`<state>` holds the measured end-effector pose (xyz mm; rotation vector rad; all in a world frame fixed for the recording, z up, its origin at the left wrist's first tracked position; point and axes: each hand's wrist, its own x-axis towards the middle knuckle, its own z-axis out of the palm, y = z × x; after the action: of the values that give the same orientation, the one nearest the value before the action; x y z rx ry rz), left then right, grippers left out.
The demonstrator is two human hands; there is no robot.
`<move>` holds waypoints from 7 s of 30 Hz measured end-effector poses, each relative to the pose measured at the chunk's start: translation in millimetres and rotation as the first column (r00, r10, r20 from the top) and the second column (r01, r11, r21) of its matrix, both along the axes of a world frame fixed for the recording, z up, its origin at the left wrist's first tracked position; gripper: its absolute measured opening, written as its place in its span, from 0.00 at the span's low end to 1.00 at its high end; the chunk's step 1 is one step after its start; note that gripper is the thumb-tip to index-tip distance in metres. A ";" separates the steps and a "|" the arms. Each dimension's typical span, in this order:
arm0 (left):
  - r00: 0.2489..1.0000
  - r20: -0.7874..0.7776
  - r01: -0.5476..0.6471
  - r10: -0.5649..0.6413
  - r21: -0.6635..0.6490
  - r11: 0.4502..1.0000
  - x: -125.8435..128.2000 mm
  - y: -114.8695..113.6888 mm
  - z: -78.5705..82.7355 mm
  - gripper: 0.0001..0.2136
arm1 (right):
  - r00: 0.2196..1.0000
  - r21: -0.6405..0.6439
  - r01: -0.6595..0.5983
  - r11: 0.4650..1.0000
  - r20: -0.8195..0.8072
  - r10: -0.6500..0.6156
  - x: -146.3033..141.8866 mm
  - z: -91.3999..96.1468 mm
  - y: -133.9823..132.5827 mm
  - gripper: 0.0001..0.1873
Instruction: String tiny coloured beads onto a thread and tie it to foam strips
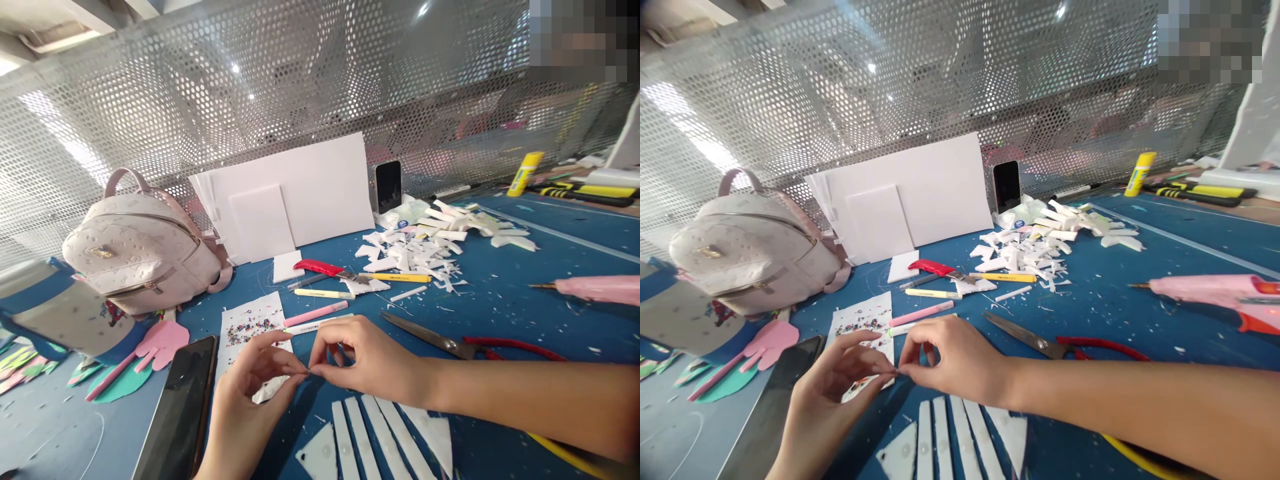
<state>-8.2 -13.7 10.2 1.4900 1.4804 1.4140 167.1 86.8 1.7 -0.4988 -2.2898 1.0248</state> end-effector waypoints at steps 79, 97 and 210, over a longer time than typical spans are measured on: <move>0.969 0.232 -0.061 0.086 -0.113 0.992 -8.4 14.6 -0.2 0.22 | 0.987 0.272 -0.082 0.959 -0.111 0.115 5.2 5.6 1.8 0.14; 0.959 0.271 -0.065 0.087 -0.091 0.994 0.0 10.3 3.3 0.22 | 0.993 -0.150 -0.115 0.982 -0.024 0.113 -1.2 6.2 1.3 0.04; 0.991 0.132 0.033 -0.037 0.034 0.999 -3.2 0.1 -12.8 0.16 | 0.992 0.099 -0.011 0.995 -0.122 0.023 3.8 0.6 -1.4 0.05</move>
<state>-11.4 -13.6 -2.6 1.4054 1.3501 1.4919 170.9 85.4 2.4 -0.3661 -2.2253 0.9199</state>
